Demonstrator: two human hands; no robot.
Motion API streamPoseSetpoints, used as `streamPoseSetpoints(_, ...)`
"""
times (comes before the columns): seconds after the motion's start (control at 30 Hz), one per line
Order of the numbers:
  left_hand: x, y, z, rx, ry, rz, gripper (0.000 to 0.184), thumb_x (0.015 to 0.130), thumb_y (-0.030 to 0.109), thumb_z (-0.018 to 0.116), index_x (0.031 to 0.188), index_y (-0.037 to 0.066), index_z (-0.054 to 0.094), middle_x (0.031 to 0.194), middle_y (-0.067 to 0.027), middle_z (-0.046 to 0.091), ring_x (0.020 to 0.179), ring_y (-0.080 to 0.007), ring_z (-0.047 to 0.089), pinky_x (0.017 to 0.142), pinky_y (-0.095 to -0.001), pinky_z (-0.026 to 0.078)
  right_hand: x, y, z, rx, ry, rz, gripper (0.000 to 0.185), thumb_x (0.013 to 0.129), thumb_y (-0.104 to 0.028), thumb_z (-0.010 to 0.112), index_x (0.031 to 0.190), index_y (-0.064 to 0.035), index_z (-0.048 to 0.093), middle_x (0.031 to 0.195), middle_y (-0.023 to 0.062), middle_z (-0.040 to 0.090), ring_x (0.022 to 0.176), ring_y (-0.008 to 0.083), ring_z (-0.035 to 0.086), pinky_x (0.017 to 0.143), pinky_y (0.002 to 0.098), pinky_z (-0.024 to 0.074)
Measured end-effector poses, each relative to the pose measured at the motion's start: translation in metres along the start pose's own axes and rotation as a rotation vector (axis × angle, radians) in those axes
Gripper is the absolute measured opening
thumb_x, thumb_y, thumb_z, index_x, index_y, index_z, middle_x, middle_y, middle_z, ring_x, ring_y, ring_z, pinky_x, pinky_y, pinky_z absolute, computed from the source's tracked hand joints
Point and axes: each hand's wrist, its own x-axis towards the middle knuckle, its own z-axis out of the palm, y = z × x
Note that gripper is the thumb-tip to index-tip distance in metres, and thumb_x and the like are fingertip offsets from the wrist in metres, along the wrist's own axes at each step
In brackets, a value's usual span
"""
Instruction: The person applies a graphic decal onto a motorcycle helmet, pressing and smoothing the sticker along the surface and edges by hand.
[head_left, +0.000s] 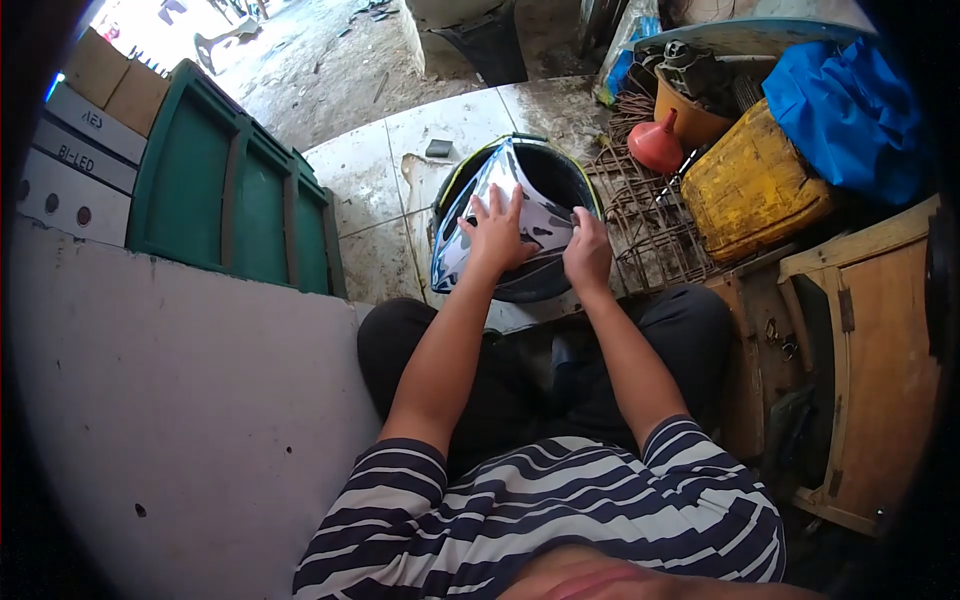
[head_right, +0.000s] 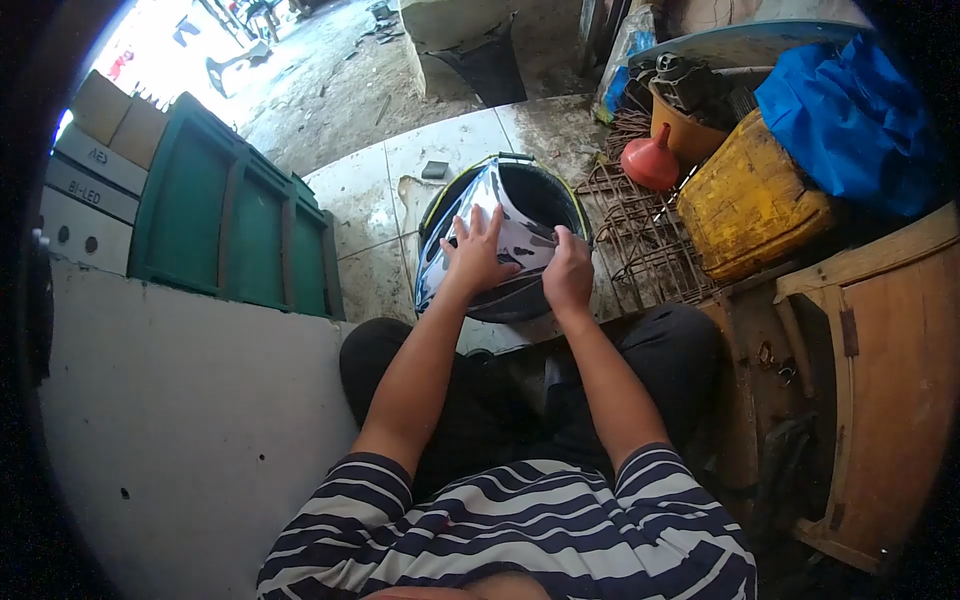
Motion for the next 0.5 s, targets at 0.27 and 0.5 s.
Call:
streamPoseSetpoints(0.27,0.001,0.001,0.000,0.014,-0.004,-0.002,0.123,0.072,0.051,0.090,0.168,0.028,0.016,0.173,-0.0221,0.014,0.154,-0.0571,0.016,0.112,-0.0805,0.024,0.003,0.001,-0.002,0.015,0.032,0.133,0.031,0.095,0.002,0.049,0.121,-0.0006,0.064,0.109,0.0216,0.069,0.105,0.0406,0.064,0.093,0.0486,0.0510)
streamPoseSetpoints(0.5,0.004,0.001,0.002,-0.009,-0.003,0.005,0.125,0.070,0.049,0.091,0.168,0.028,0.015,0.173,-0.0236,0.014,0.154,-0.0584,0.016,0.112,-0.0809,0.024,-0.013,0.004,0.008,0.000,0.012,-0.081,0.032,0.094,0.002,0.051,0.124,0.0005,0.062,0.105,0.0195,0.067,0.105,0.0406,0.062,0.093,0.0491,0.0513)
